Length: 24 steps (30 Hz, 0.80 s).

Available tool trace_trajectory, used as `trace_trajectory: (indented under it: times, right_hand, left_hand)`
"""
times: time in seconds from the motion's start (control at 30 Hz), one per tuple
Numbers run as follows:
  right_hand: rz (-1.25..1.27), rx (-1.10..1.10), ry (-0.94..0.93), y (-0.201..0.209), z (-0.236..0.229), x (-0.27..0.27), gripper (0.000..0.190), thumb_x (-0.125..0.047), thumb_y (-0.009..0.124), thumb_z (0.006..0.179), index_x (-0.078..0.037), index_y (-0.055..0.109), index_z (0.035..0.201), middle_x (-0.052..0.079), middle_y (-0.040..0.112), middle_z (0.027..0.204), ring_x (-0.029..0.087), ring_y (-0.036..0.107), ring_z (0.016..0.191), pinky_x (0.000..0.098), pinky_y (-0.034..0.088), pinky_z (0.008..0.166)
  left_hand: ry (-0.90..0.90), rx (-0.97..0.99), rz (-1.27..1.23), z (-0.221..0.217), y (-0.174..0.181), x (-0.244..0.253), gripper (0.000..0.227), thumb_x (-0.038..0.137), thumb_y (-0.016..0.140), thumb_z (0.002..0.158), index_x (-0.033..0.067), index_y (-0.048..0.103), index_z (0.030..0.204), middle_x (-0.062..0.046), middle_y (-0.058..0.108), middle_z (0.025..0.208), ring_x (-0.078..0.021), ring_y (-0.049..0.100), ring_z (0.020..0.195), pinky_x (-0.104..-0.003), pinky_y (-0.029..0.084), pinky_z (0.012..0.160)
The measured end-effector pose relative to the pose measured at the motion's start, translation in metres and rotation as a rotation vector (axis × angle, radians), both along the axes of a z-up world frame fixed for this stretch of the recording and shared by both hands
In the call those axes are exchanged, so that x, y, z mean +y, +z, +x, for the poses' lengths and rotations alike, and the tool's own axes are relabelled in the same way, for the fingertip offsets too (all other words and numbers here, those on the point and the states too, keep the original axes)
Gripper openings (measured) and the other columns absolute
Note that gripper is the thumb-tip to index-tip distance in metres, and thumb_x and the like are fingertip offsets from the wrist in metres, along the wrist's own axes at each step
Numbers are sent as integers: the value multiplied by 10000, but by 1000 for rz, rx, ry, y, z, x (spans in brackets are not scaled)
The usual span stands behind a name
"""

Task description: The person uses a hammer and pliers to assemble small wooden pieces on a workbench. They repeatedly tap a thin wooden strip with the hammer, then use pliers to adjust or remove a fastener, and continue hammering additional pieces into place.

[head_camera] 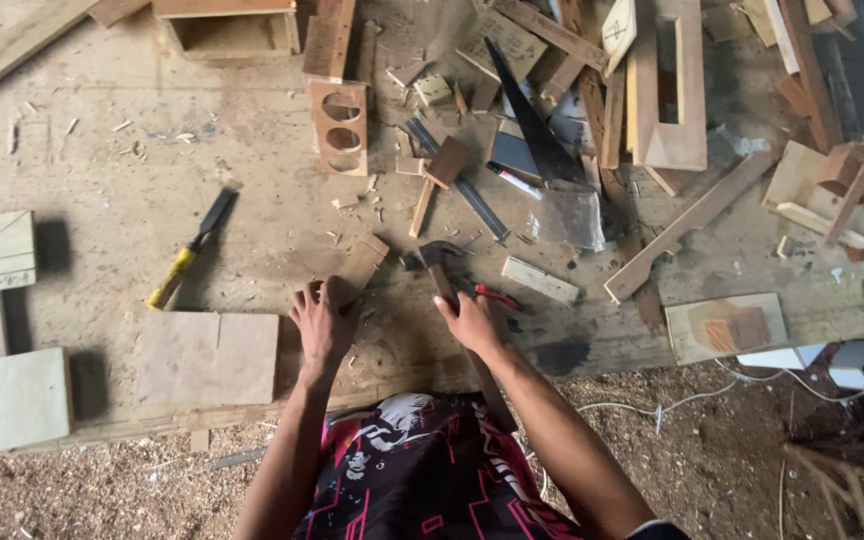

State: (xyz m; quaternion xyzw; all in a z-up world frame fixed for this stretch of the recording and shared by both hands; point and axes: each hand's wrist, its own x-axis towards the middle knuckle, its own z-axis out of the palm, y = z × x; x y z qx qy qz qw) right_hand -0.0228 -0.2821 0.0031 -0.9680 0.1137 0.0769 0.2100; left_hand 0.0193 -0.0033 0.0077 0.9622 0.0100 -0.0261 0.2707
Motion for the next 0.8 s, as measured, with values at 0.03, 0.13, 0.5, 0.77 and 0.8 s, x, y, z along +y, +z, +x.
trace_trajectory:
  times: [0.03,0.13,0.5,0.77,0.8]
  right_hand:
    - [-40,100,-13,9,2,-6,533,-555,584,1009,-40,714,956,258,704,836,453,690,778,540,547,689]
    - [25,140,-101,29,26,-29,412,-443,513,1070,-90,712,997,173,753,824,341,741,743,472,575,664]
    - [-114,-238,2,-5,83,-91,117,-191,677,946,-96,730,988,93,713,1037,347,701,894,473,558,765]
    - [-157,-338,-30,20,81,-67,106,-197,720,902,-95,698,923,100,719,966,332,706,859,461,549,715]
    - [-95,-397,-44,23,76,-59,106,-197,707,931,-92,692,943,96,723,946,320,709,855,454,551,720]
  left_hand:
    - [5,-14,-18,1,-1,-2,680,402,811,790,157,574,1379,-172,538,1334,-396,448,1268,-558,364,1051]
    - [-2,15,16,4,0,-3,717,424,829,782,121,566,1376,-207,521,1319,-407,437,1250,-581,352,1036]
    - [33,-92,-173,-7,19,7,518,309,775,861,113,626,1317,-162,556,1300,-385,494,1212,-550,385,995]
    - [96,-105,-284,-22,39,16,287,215,742,898,82,721,1152,-125,684,1019,-279,665,919,-452,490,854]
    - [103,-84,-332,-23,39,17,248,223,732,919,78,735,1121,-123,705,986,-258,687,847,-411,529,801]
